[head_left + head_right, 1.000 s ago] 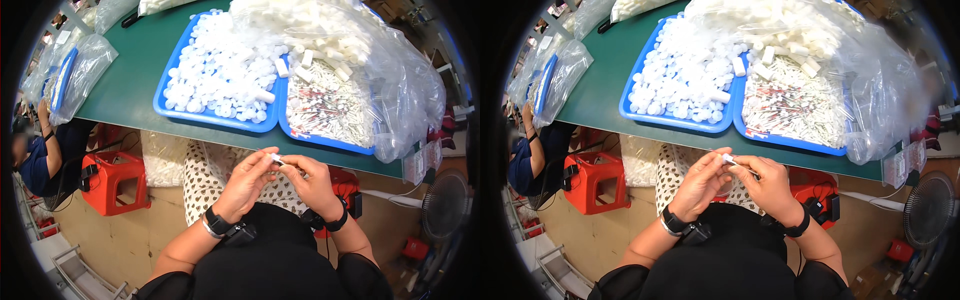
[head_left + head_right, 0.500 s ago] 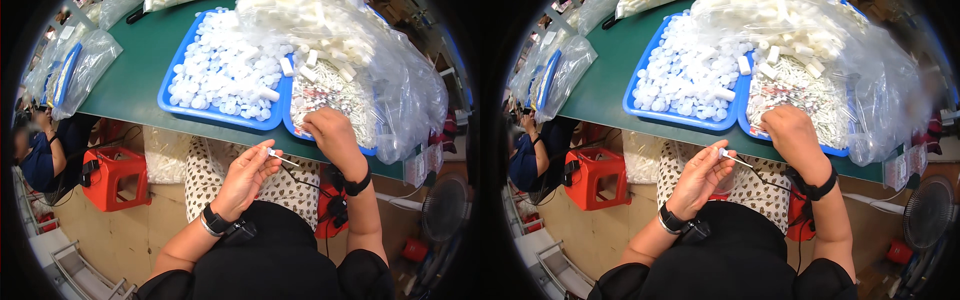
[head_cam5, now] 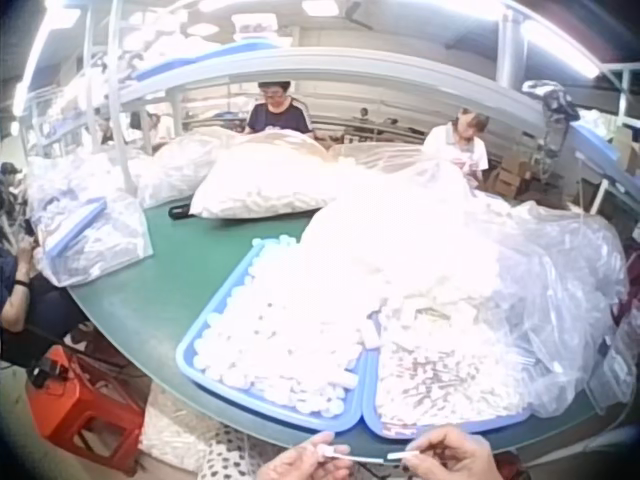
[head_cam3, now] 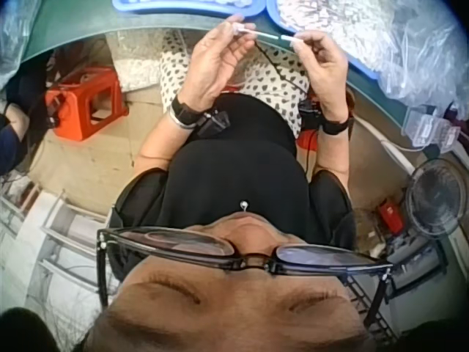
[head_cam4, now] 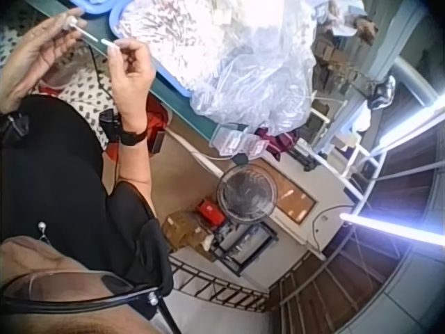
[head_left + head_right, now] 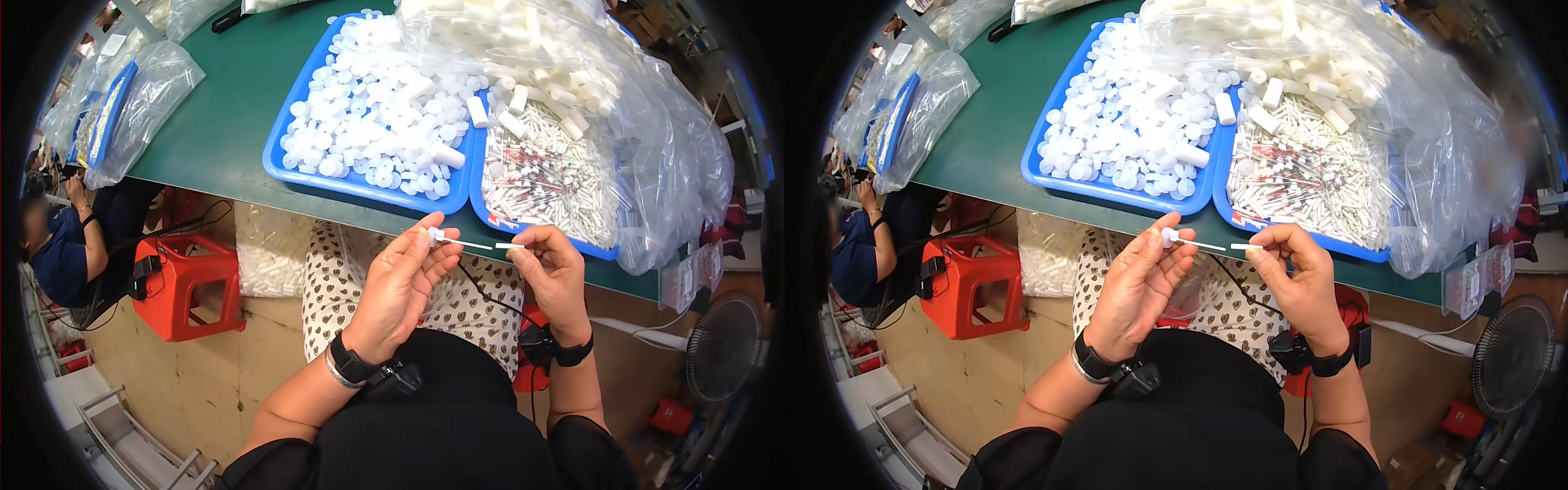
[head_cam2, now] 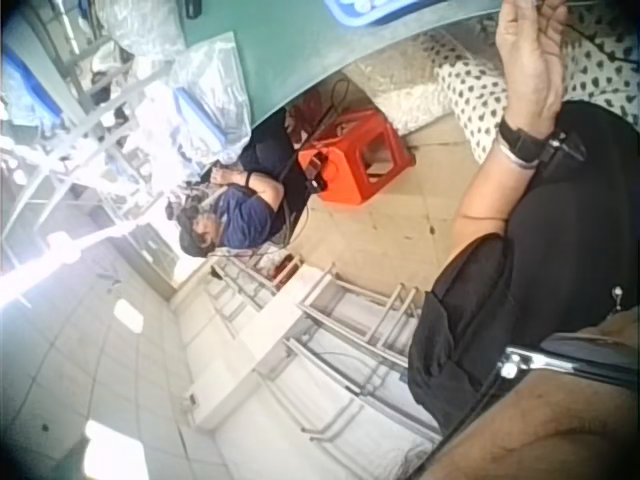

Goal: The person sits at a green table and repeatedly picks up small white cylindrical plastic pieces and thin metal rods. They insert the metal rods into the white pieces and place the assembled units into a blue tray. The person continues this repetitive assembly process throughout the video.

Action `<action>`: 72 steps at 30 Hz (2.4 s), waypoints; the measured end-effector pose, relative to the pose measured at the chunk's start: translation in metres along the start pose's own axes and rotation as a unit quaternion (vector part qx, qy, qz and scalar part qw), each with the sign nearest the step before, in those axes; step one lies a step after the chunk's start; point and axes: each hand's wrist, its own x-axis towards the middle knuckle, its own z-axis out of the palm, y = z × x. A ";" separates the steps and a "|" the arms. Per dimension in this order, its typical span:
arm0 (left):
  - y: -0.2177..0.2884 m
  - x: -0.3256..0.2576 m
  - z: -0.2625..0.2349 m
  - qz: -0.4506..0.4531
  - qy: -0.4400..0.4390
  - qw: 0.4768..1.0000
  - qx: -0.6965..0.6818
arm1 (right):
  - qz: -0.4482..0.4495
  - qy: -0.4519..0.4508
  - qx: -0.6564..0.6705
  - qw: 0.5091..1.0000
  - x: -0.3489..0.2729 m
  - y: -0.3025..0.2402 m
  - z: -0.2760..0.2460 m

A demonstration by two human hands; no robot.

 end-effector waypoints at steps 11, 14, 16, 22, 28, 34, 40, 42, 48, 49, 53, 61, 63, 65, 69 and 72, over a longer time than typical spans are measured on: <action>-0.005 -0.001 -0.001 -0.012 0.000 1.000 0.013 | -0.047 -0.005 -0.066 0.997 -0.002 0.005 0.010; -0.013 -0.003 0.002 0.001 -0.036 0.998 0.053 | -0.028 -0.024 -0.088 0.995 -0.002 0.002 0.021; -0.014 -0.004 0.006 0.018 -0.042 0.997 0.067 | 0.025 -0.024 -0.051 0.998 -0.003 0.003 0.028; -0.010 -0.006 0.003 0.050 -0.068 0.988 0.126 | 0.235 -0.136 0.101 0.957 0.011 -0.011 0.026; 0.002 -0.005 -0.002 0.061 -0.009 0.992 0.112 | -0.065 -0.061 -0.208 0.974 0.020 -0.020 0.043; 0.002 -0.006 -0.008 0.031 -0.012 0.998 0.048 | -0.310 0.045 -0.429 0.848 0.083 -0.023 0.056; 0.009 -0.009 -0.012 0.029 -0.027 0.998 0.038 | -0.294 0.026 -0.463 0.836 0.104 -0.005 0.057; 0.015 -0.009 -0.013 0.042 -0.024 0.997 0.054 | -0.299 0.050 -0.408 0.861 0.098 -0.007 0.055; 0.022 -0.008 -0.002 0.138 -0.043 0.979 0.145 | -0.214 -0.084 -0.236 0.944 0.041 -0.030 0.048; 0.022 -0.008 -0.002 0.143 -0.052 0.973 0.171 | -0.222 -0.108 -0.227 0.942 0.034 -0.031 0.047; 0.014 -0.011 -0.002 0.127 -0.067 0.967 0.211 | 0.059 -0.147 0.071 0.985 0.014 -0.020 0.038; 0.008 -0.016 -0.008 0.003 -0.050 0.988 0.144 | 0.167 -0.197 0.177 0.950 0.002 -0.001 0.031; 0.008 -0.016 -0.009 -0.033 -0.034 0.992 0.118 | 0.127 -0.179 0.075 0.973 -0.002 -0.006 0.035; 0.004 -0.016 -0.005 -0.014 -0.025 0.989 0.148 | 0.105 -0.178 0.014 0.978 -0.004 -0.009 0.035; -0.001 -0.015 -0.004 -0.044 -0.012 0.983 0.180 | 0.205 -0.204 0.177 0.941 0.001 -0.007 0.021; -0.005 -0.016 0.000 -0.041 -0.010 0.973 0.227 | 0.217 -0.203 0.216 0.930 0.000 -0.001 0.017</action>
